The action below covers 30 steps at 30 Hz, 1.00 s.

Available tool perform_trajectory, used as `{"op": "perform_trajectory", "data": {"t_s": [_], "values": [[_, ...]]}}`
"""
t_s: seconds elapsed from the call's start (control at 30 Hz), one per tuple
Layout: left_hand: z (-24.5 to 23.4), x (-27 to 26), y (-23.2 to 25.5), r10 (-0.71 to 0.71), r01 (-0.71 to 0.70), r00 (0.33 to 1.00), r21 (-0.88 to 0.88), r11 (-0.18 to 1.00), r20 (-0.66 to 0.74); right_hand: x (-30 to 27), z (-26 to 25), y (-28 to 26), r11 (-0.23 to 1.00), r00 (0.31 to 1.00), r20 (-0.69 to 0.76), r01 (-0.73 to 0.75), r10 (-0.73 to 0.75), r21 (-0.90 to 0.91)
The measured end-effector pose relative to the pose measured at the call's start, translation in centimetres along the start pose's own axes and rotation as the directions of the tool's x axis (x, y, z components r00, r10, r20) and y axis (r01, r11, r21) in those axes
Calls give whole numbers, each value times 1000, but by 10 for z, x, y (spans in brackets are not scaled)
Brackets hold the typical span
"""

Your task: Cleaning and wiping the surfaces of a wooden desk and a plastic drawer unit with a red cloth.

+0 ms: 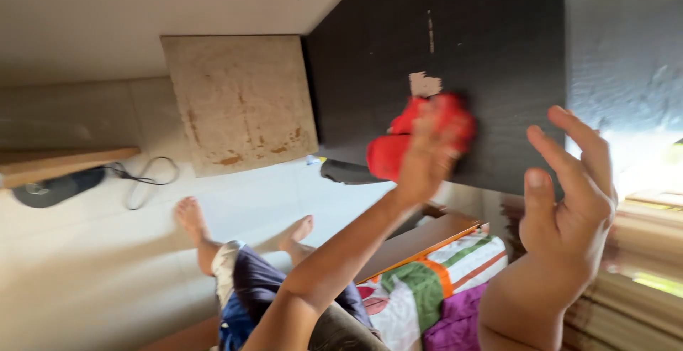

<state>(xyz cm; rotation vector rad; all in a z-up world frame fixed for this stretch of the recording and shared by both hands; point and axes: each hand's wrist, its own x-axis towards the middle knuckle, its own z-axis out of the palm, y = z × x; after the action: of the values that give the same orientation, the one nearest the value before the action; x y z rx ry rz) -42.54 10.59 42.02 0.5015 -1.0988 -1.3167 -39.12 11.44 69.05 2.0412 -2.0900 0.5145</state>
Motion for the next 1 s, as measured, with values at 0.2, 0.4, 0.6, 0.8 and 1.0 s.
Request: {"op": "perform_trajectory", "data": {"t_s": [0.2, 0.4, 0.6, 0.8, 1.0], "values": [[17, 41, 111, 109, -157, 973, 240, 958, 201, 16, -11, 42, 985, 987, 162, -4, -25, 175], [-1, 28, 67, 184, -258, 960, 409, 875, 213, 9, -2, 38, 939, 995, 103, -33, -2, 341], [13, 237, 39, 312, -348, 936, 536, 769, 161, 16, 2, 43, 907, 999, 41, -31, 15, 421], [-87, 214, -136, 66, 37, 966, 388, 921, -249, 13, 4, 55, 926, 996, 72, 20, -51, 377], [-16, 155, -20, 200, -168, 980, 554, 815, 2, 18, -2, 42, 957, 985, 169, -14, -37, 290]]}}
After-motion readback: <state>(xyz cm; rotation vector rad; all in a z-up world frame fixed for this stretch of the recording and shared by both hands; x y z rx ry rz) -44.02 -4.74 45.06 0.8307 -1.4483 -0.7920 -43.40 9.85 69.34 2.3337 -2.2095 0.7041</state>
